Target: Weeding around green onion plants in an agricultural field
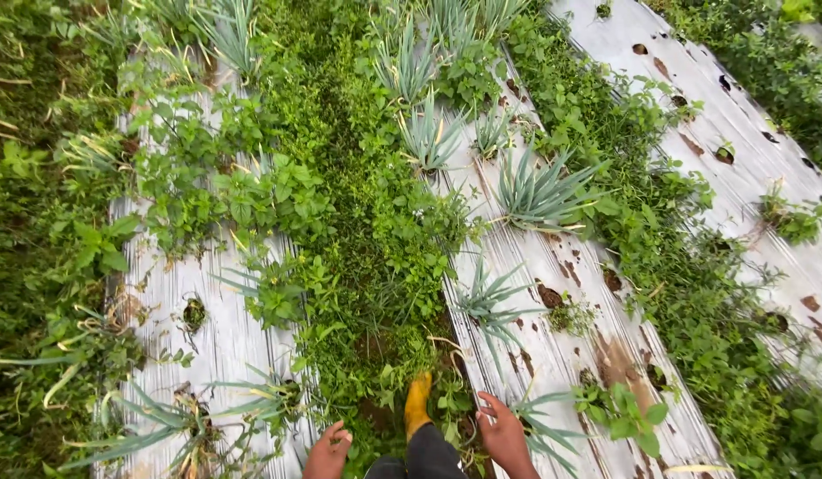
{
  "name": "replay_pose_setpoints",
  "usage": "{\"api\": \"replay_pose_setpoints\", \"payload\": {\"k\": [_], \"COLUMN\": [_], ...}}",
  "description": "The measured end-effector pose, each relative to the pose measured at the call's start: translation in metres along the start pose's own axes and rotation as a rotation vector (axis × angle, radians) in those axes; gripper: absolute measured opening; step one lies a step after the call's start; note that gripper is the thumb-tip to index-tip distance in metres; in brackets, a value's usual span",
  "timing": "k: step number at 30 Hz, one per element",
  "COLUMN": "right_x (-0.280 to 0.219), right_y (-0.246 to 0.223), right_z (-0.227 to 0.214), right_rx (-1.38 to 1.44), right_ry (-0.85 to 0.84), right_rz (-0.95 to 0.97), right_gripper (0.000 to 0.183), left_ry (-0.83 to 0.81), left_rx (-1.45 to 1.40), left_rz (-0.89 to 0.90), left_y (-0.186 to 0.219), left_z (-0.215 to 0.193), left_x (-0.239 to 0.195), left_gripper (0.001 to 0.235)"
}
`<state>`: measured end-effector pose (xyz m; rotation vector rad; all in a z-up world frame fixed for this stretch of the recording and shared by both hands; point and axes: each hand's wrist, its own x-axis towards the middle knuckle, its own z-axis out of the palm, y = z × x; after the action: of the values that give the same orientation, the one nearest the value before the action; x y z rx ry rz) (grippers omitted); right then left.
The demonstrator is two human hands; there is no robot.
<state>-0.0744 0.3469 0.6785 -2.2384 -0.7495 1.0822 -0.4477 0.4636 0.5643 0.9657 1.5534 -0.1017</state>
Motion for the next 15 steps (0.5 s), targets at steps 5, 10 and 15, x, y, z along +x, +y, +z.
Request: {"api": "replay_pose_setpoints", "payload": {"k": [5, 10, 15], "right_x": [0.080, 0.124, 0.147], "right_y": [0.013, -0.040, -0.110], "right_z": [0.002, -0.038, -0.062], "right_rx": [-0.029, 0.002, -0.014], "right_ry": [0.027, 0.029, -0.045], "right_rz": [-0.019, 0.035, 0.128], "right_gripper": [0.044, 0.044, 0.046], "left_ry": [0.089, 0.067, 0.115], "left_rx": [0.088, 0.085, -0.114], "left_rz": [0.137, 0.205, 0.289], "left_y": [0.087, 0.179, 0.205], "left_z": [-0.001, 0.012, 0.019], "left_x": [0.040, 0.059, 0.064], "left_gripper": [0.061, 0.057, 0.048]}}
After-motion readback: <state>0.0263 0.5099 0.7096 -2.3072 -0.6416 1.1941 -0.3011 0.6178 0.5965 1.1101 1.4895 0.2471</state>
